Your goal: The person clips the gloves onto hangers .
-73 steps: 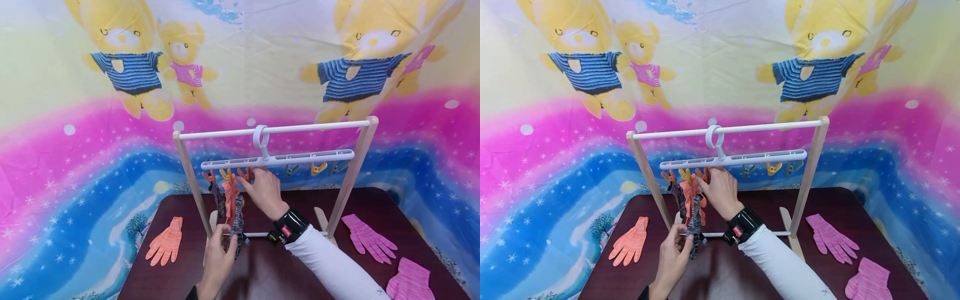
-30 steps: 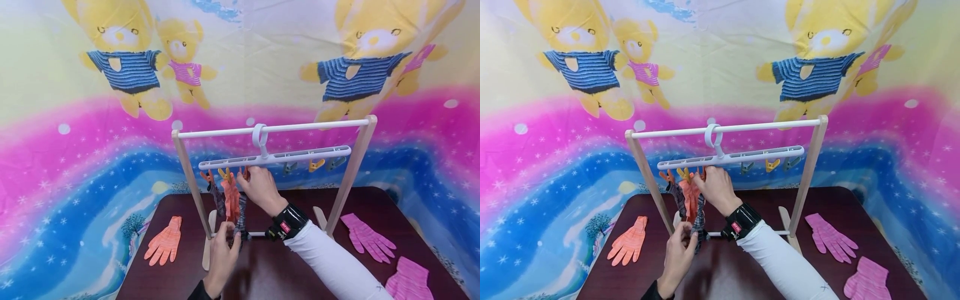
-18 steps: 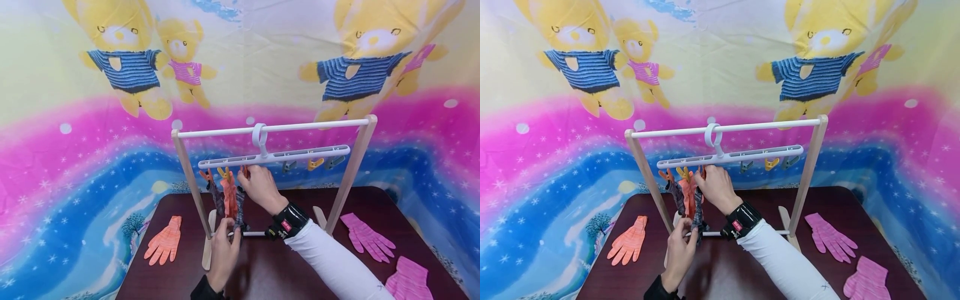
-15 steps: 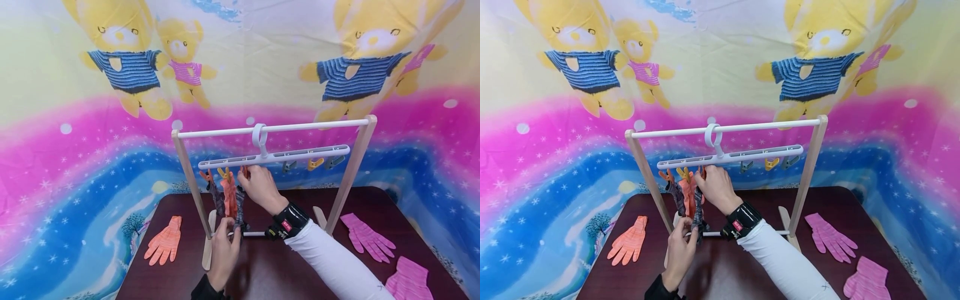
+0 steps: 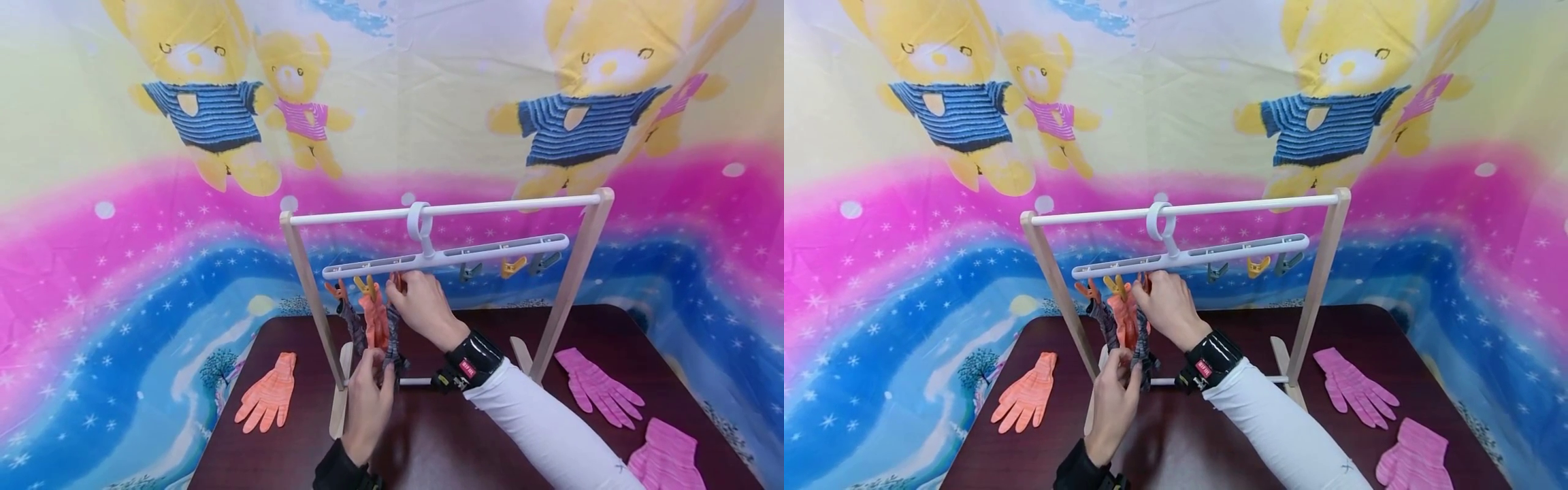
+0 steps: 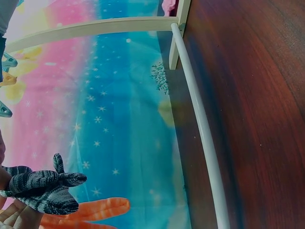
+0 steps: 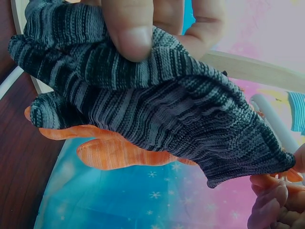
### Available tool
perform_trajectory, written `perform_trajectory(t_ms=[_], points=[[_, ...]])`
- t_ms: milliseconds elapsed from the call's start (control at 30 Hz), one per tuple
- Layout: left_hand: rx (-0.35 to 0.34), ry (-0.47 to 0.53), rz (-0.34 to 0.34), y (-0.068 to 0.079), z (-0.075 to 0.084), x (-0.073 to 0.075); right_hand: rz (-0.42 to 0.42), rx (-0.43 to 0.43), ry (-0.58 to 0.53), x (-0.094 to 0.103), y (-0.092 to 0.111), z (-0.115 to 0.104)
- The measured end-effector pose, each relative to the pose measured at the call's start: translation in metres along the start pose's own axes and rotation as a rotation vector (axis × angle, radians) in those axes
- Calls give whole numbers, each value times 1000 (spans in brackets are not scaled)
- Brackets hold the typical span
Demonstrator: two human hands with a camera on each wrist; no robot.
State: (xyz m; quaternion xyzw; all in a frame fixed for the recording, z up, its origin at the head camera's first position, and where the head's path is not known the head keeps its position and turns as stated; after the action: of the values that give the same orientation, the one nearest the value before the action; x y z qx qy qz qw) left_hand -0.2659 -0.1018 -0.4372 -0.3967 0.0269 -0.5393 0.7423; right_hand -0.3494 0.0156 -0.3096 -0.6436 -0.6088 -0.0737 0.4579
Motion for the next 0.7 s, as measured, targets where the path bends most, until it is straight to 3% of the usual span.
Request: perform_trajectory(t_ms=[367,700], points=[[6,31,-6,-7,2,0,-4,-7,12,-3,-1,-1],[-48,42,25,-15,13,4,15,0,13,-3,1,-2]])
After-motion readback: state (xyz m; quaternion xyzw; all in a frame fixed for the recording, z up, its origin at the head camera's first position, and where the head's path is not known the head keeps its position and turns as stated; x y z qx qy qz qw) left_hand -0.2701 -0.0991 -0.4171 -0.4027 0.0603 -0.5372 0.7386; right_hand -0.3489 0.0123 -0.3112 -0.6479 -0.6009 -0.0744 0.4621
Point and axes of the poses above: each hand's wrist, its own y-axis away from the middle knuckle, its own x-axis out of the back of the hand, z = x × y, the point moved 10 cm from there along -y, towards the middle knuckle, and after that the axes turned 3 degrees about -x, right-handed, at the moved point
